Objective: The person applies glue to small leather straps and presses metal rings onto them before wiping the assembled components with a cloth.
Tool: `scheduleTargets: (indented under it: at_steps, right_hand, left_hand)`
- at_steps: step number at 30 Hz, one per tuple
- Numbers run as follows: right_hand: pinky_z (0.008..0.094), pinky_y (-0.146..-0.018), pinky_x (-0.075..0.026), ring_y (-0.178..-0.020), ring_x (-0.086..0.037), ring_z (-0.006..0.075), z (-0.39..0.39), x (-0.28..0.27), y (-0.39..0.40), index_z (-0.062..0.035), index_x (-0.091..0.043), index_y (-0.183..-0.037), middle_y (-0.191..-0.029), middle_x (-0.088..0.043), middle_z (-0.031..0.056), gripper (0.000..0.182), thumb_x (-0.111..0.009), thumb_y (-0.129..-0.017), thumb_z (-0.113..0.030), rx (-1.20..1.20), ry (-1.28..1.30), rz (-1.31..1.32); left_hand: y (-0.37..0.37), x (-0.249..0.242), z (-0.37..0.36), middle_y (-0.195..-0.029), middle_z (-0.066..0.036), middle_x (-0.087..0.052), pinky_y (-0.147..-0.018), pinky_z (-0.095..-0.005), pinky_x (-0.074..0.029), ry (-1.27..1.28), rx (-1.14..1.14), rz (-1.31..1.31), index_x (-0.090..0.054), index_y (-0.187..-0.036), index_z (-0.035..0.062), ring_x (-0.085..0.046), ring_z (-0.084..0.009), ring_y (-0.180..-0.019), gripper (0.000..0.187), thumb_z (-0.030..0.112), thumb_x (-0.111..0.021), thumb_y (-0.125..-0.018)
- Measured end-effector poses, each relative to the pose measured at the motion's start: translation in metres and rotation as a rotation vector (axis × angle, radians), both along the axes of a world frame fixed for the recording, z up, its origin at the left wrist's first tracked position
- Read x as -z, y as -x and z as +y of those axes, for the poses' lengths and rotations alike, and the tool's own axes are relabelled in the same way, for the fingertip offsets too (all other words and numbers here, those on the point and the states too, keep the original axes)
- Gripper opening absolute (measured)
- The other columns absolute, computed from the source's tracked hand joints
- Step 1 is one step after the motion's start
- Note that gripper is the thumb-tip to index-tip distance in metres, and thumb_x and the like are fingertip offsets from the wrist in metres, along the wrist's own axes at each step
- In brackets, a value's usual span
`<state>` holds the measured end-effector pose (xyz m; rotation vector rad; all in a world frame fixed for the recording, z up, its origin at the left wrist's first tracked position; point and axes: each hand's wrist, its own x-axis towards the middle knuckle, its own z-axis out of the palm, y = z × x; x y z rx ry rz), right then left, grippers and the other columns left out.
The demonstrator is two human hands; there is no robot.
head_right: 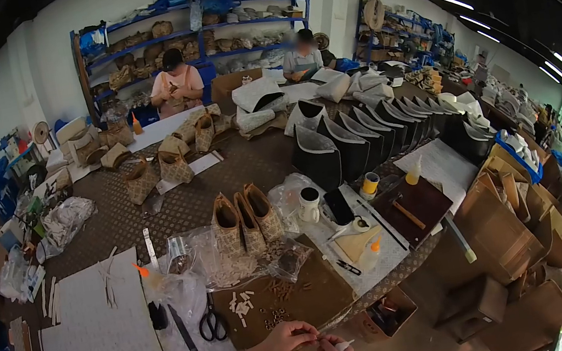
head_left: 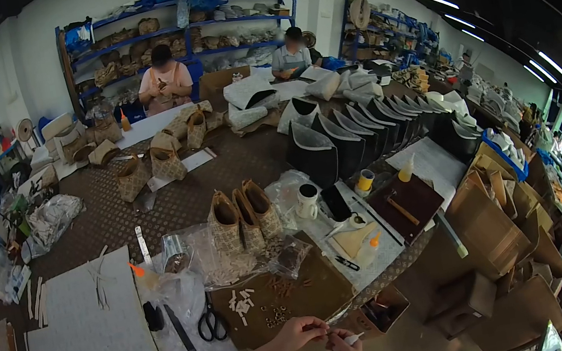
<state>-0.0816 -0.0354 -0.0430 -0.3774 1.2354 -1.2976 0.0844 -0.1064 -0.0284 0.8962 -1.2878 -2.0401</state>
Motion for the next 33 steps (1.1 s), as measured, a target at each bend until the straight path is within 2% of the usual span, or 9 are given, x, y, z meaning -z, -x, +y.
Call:
scheduleTargets:
  at_steps: [4,10,13,16,21,24,27,30,33]
  right_hand:
    - [0.0281,-0.061,-0.051,-0.069,-0.060,0.0168,-0.002,-0.002,0.002,0.0035,-0.057,-0.093,-0.080,-0.060,0.0095,0.011,-0.060,-0.084,-0.001,-0.069,-0.029,0.013]
    - [0.0289,-0.061,-0.049,-0.069,-0.059,0.0175,-0.008,0.006,0.011,0.0033,-0.056,-0.091,-0.080,-0.060,0.0097,0.008,-0.057,-0.086,-0.002,-0.165,0.047,-0.124]
    - [0.0301,-0.062,-0.048,-0.070,-0.058,0.0183,-0.009,-0.004,0.008,0.0031,-0.055,-0.091,-0.082,-0.059,0.0097,0.007,-0.055,-0.086,-0.002,-0.163,0.067,-0.169]
    - [0.0310,-0.063,-0.048,-0.071,-0.058,0.0186,-0.010,-0.007,0.009,0.0028,-0.055,-0.092,-0.082,-0.059,0.0099,0.007,-0.056,-0.086,-0.001,-0.174,0.064,-0.183]
    - [0.0303,-0.061,-0.047,-0.070,-0.059,0.0188,-0.013,-0.010,0.008,0.0020,-0.055,-0.092,-0.083,-0.059,0.0103,0.009,-0.057,-0.084,0.001,-0.196,0.075,-0.198]
    - [0.0291,-0.062,-0.048,-0.069,-0.059,0.0183,-0.013,-0.012,0.008,0.0018,-0.055,-0.092,-0.082,-0.059,0.0097,0.010,-0.058,-0.082,0.003,-0.224,0.093,-0.084]
    - [0.0279,-0.064,-0.050,-0.070,-0.059,0.0173,-0.013,-0.017,-0.001,0.0021,-0.055,-0.091,-0.082,-0.060,0.0094,0.011,-0.059,-0.081,0.006,-0.186,0.237,0.140]
    - [0.0275,-0.069,-0.051,-0.072,-0.061,0.0164,-0.012,-0.017,0.000,0.0029,-0.056,-0.090,-0.082,-0.062,0.0098,0.012,-0.061,-0.079,0.007,-0.222,0.312,0.229]
    - [0.0271,-0.070,-0.051,-0.074,-0.062,0.0161,-0.013,-0.018,0.006,0.0044,-0.059,-0.088,-0.083,-0.063,0.0111,0.011,-0.063,-0.078,0.006,-0.312,0.246,0.381]
  left_hand:
    - [-0.005,-0.006,0.001,-0.095,-0.007,-0.065,-0.076,-0.0231,-0.051,-0.024,0.009,-0.064,-0.062,-0.105,-0.0031,-0.062,-0.0113,-0.084,0.020,0.008,-0.057,-0.089]
    - [-0.005,-0.004,0.005,-0.104,-0.007,-0.062,-0.082,-0.0228,-0.048,-0.110,0.046,0.132,-0.059,-0.113,-0.0021,-0.058,-0.0103,-0.093,0.024,0.007,-0.051,-0.092]
    - [-0.007,0.008,0.003,-0.105,-0.006,-0.062,-0.086,-0.0225,-0.047,-0.187,0.085,0.125,-0.059,-0.114,-0.0014,-0.057,-0.0101,-0.094,0.024,0.006,-0.049,-0.093]
    - [-0.006,0.001,0.004,-0.105,-0.006,-0.062,-0.086,-0.0218,-0.046,-0.073,0.081,0.121,-0.059,-0.114,-0.0010,-0.058,-0.0099,-0.094,0.024,0.006,-0.050,-0.093]
    - [-0.006,-0.006,0.008,-0.104,-0.006,-0.063,-0.085,-0.0209,-0.046,-0.120,0.054,0.107,-0.061,-0.112,0.0000,-0.058,-0.0097,-0.093,0.023,0.005,-0.053,-0.091]
    - [-0.006,-0.014,0.010,-0.102,-0.006,-0.064,-0.083,-0.0208,-0.047,-0.101,0.007,0.079,-0.063,-0.110,0.0007,-0.059,-0.0097,-0.091,0.022,0.005,-0.057,-0.089]
    - [-0.008,-0.027,0.015,-0.100,-0.006,-0.065,-0.081,-0.0206,-0.047,-0.051,-0.058,0.041,-0.064,-0.108,0.0012,-0.060,-0.0096,-0.089,0.022,0.006,-0.060,-0.087]
    - [-0.009,-0.023,0.017,-0.095,-0.006,-0.067,-0.077,-0.0204,-0.047,-0.001,-0.121,-0.062,-0.066,-0.104,0.0019,-0.060,-0.0093,-0.087,0.021,0.008,-0.064,-0.084]
    - [-0.008,-0.020,0.020,-0.091,-0.007,-0.068,-0.076,-0.0218,-0.048,0.084,-0.157,-0.077,-0.067,-0.100,0.0006,-0.062,-0.0102,-0.085,0.019,0.009,-0.064,-0.083]
